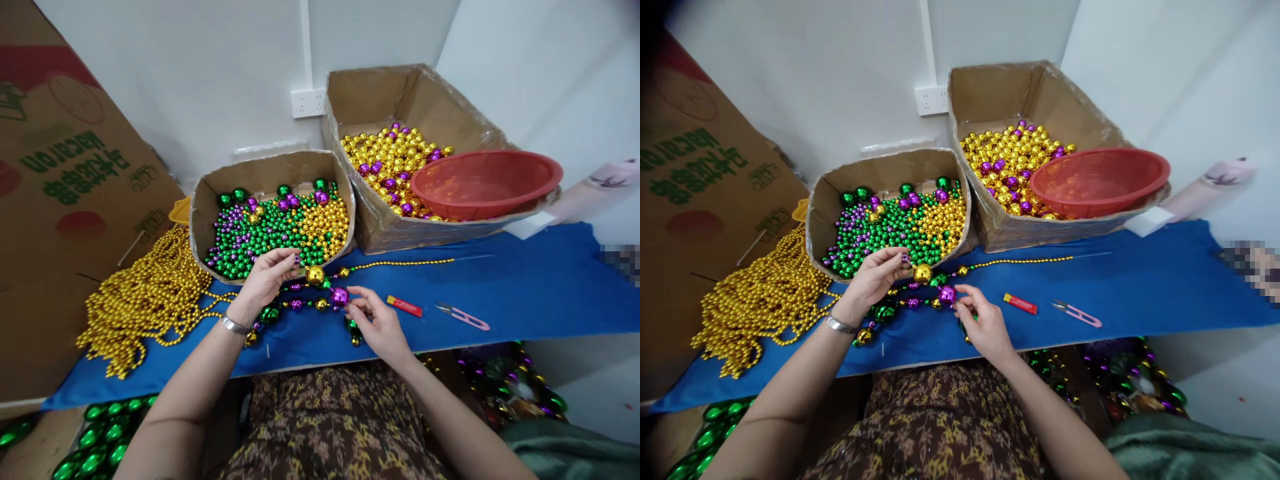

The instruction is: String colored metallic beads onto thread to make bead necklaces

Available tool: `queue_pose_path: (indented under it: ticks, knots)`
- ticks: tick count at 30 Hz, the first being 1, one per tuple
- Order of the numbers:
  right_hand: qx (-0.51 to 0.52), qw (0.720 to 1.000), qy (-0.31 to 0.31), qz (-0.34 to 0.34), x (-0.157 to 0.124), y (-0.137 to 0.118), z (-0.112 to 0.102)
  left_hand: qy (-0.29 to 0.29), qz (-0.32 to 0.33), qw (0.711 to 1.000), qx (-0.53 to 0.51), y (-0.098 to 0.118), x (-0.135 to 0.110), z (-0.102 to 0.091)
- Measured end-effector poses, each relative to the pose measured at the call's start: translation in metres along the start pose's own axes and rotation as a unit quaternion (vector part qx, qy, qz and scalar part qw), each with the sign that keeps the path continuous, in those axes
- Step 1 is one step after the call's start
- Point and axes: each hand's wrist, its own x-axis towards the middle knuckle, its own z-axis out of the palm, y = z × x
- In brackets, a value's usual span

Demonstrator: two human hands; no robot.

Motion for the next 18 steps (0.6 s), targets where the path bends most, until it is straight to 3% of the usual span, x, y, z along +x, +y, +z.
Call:
queue_pose_path:
  ticks: [5,11,18]
  knots:
    - [-0.026,1.0,-0.003,-0.012,0.0,-0.002,-0.001,0.015,0.027,0.999,0.04,0.0,-0.001,0.001]
    - [-0.135,0.989,0.021,-0.054,0.003,-0.004,-0.006,0.01,0.119,0.977,0.174,0.008,-0.002,0.007]
    - [-0.208,0.969,0.082,-0.105,0.034,-0.034,-0.043,0.007,0.198,0.975,0.101,0.03,0.007,0.049]
